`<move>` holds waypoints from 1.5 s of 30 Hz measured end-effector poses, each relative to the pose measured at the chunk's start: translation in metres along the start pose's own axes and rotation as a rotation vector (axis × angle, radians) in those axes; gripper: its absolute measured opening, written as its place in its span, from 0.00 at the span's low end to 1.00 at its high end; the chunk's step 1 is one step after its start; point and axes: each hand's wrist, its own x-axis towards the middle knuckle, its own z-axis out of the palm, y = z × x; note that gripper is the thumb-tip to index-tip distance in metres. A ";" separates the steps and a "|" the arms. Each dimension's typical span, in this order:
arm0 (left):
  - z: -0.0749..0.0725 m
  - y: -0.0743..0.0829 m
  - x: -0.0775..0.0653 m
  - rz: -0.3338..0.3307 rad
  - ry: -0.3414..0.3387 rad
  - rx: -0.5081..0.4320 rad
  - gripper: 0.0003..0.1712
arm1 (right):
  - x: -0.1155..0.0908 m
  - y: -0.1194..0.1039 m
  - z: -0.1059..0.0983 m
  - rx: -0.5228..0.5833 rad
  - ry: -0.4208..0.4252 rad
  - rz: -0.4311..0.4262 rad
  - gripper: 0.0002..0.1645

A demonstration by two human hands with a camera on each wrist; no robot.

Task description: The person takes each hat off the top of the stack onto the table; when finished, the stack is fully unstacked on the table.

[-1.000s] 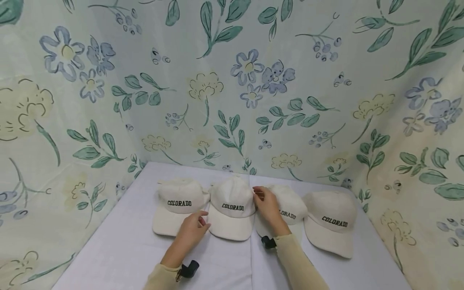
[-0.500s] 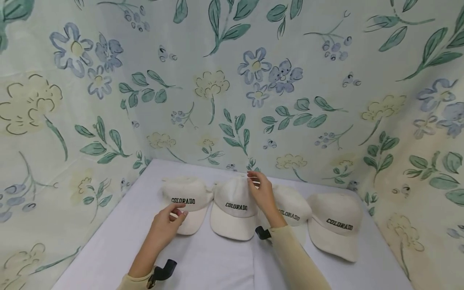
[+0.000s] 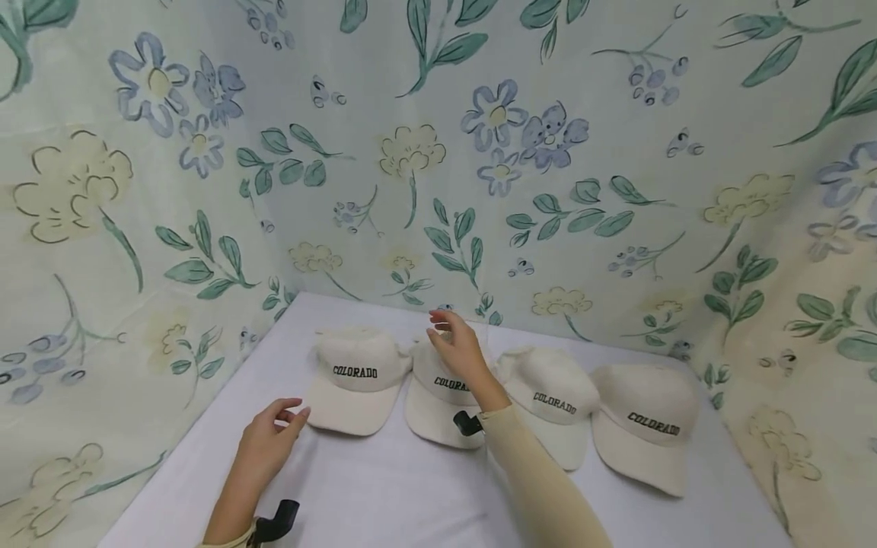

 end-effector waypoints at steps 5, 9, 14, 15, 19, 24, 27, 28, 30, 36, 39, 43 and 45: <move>-0.001 -0.009 0.003 -0.027 -0.041 0.034 0.32 | 0.004 -0.001 0.016 -0.038 -0.078 0.026 0.26; 0.002 -0.016 0.005 -0.067 -0.100 0.067 0.38 | 0.007 -0.001 0.028 -0.050 -0.152 0.054 0.28; 0.004 -0.021 0.003 -0.124 -0.135 0.081 0.44 | 0.010 -0.008 0.043 -0.049 -0.249 0.098 0.32; 0.004 -0.022 0.002 -0.129 -0.132 0.088 0.45 | 0.010 -0.009 0.046 -0.053 -0.266 0.109 0.32; 0.008 -0.023 0.004 -0.120 -0.118 0.117 0.44 | 0.008 -0.010 0.052 -0.053 -0.312 0.161 0.35; 0.012 -0.024 0.007 -0.088 -0.104 0.138 0.41 | 0.004 -0.005 0.059 -0.015 -0.346 0.216 0.36; 0.014 -0.023 0.007 -0.059 -0.102 0.139 0.40 | 0.002 -0.004 0.061 -0.004 -0.356 0.205 0.35; 0.015 -0.023 0.007 -0.055 -0.104 0.142 0.40 | 0.001 -0.004 0.061 -0.002 -0.358 0.200 0.35; 0.018 -0.023 0.007 -0.055 -0.107 0.151 0.40 | 0.000 -0.003 0.062 -0.006 -0.354 0.181 0.33; 0.026 -0.019 0.003 -0.072 -0.121 0.163 0.41 | -0.001 -0.001 0.069 -0.060 -0.321 0.176 0.30; 0.027 -0.016 0.002 -0.063 -0.122 0.159 0.41 | -0.001 0.000 0.071 -0.091 -0.331 0.195 0.31; 0.027 -0.013 0.002 -0.051 -0.119 0.150 0.41 | -0.002 0.000 0.071 -0.104 -0.357 0.216 0.33; 0.027 -0.013 0.003 -0.050 -0.124 0.151 0.41 | -0.002 -0.001 0.071 -0.102 -0.367 0.215 0.34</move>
